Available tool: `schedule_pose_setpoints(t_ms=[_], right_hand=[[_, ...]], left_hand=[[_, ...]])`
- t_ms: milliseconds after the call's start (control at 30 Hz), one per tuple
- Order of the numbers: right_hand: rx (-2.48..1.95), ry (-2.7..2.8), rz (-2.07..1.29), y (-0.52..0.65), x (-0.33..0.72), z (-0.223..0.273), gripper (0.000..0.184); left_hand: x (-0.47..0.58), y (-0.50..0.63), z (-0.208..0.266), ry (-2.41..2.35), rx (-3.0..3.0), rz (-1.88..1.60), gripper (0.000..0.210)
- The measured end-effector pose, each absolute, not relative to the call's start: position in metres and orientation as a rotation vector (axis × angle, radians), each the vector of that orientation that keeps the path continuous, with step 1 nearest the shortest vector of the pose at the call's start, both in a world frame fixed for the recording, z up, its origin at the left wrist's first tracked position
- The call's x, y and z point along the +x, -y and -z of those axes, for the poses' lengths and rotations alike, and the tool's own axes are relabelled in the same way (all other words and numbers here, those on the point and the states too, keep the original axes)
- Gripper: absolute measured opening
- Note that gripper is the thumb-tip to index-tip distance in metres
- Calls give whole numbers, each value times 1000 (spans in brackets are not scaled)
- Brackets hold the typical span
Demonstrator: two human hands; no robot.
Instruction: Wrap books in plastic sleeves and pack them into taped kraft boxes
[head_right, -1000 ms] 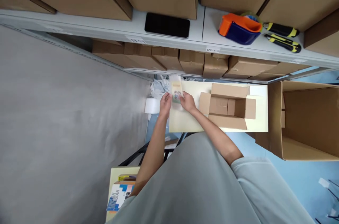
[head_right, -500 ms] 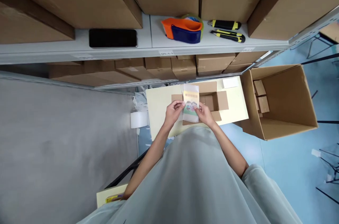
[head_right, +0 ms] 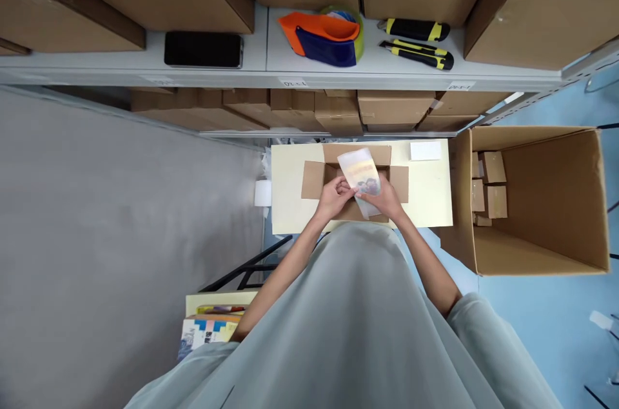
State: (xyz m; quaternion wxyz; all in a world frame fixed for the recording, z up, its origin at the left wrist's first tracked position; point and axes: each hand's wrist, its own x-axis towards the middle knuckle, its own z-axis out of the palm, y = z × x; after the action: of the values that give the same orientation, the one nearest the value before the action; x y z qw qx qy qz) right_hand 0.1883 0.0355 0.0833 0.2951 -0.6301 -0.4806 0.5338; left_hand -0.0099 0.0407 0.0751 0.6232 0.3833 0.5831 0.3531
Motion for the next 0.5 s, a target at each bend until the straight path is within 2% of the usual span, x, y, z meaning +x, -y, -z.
schedule_pose_setpoints(t_ms=[200,300,500], right_hand=[[-1749,1534,-1392,-46,194,-84,55],[-1726,1706,-1372,-57,195,-89,54],[-1705,2267,-1199,-92,193,-108,40]], left_hand=[[0,-28,-76,-1412,841,-838,50],[-1,-25,-73,-1442,842,-908,54],[-26,-40,-60,-1547,890,-1097,63]])
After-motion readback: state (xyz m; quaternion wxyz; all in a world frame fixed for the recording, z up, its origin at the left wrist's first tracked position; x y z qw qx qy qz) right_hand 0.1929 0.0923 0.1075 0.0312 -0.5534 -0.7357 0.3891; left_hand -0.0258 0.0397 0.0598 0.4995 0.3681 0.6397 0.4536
